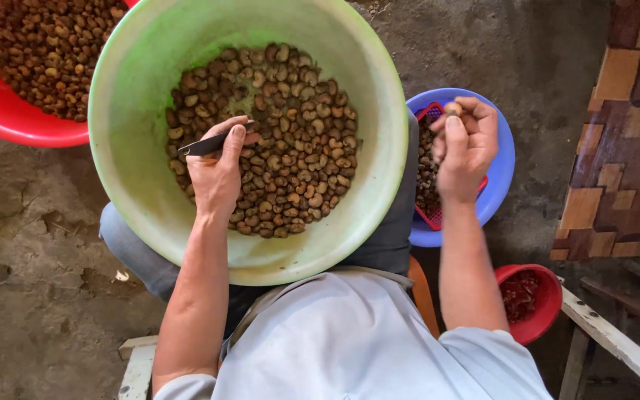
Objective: Manually scraping the outer skin or residue from individual nuts using a small handheld blade.
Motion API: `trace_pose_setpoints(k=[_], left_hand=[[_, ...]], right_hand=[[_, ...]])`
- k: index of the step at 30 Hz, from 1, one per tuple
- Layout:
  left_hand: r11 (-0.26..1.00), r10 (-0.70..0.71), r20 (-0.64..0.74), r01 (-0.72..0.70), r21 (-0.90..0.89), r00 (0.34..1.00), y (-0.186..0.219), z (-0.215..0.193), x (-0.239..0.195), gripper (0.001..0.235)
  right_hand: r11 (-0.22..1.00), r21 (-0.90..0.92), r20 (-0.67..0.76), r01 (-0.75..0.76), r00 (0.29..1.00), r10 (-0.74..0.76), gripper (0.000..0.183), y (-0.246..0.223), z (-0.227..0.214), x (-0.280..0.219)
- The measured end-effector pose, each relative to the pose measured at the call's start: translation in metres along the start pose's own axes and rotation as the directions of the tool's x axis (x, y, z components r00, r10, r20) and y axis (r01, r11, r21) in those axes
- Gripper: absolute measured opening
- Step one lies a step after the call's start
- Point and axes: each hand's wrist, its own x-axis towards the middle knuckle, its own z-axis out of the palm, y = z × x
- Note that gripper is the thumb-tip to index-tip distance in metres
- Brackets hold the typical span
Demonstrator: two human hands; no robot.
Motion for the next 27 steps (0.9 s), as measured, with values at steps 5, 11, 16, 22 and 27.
trace_pose_setpoints(k=[5,11,16,22,27], left_hand=[[0.997,-0.017,0.034,0.015,0.074,0.999,0.008,0.002,0.000,0.027],[0.988,-0.130,-0.086,0.136,0.073,0.988,-0.002,-0.003,0.000,0.023],[0.991,0.109,0.148,-0.120,0.062,0.983,-0.014,-0.011,-0.004,0.037],[0.975,0.135,0.142,-0.157,0.157,0.981,-0.007,-0.010,-0.005,0.031],[0.962,0.130,0.180,-0.168,0.217,0.975,-0.002,-0.009,-0.005,0.031]], right_hand=[[0.904,-0.428,0.004,0.004,1.000,-0.002,0.020,0.079,-0.093,-0.008],[0.849,-0.516,-0.009,0.113,0.990,-0.138,0.011,0.063,-0.085,-0.027],[0.874,-0.355,0.258,0.330,0.934,-0.248,0.012,-0.043,0.009,-0.036],[0.595,-0.482,0.873,0.643,0.406,0.268,0.020,-0.021,0.080,-0.054],[0.358,-0.499,0.766,0.789,0.209,0.608,0.026,0.017,0.109,-0.090]])
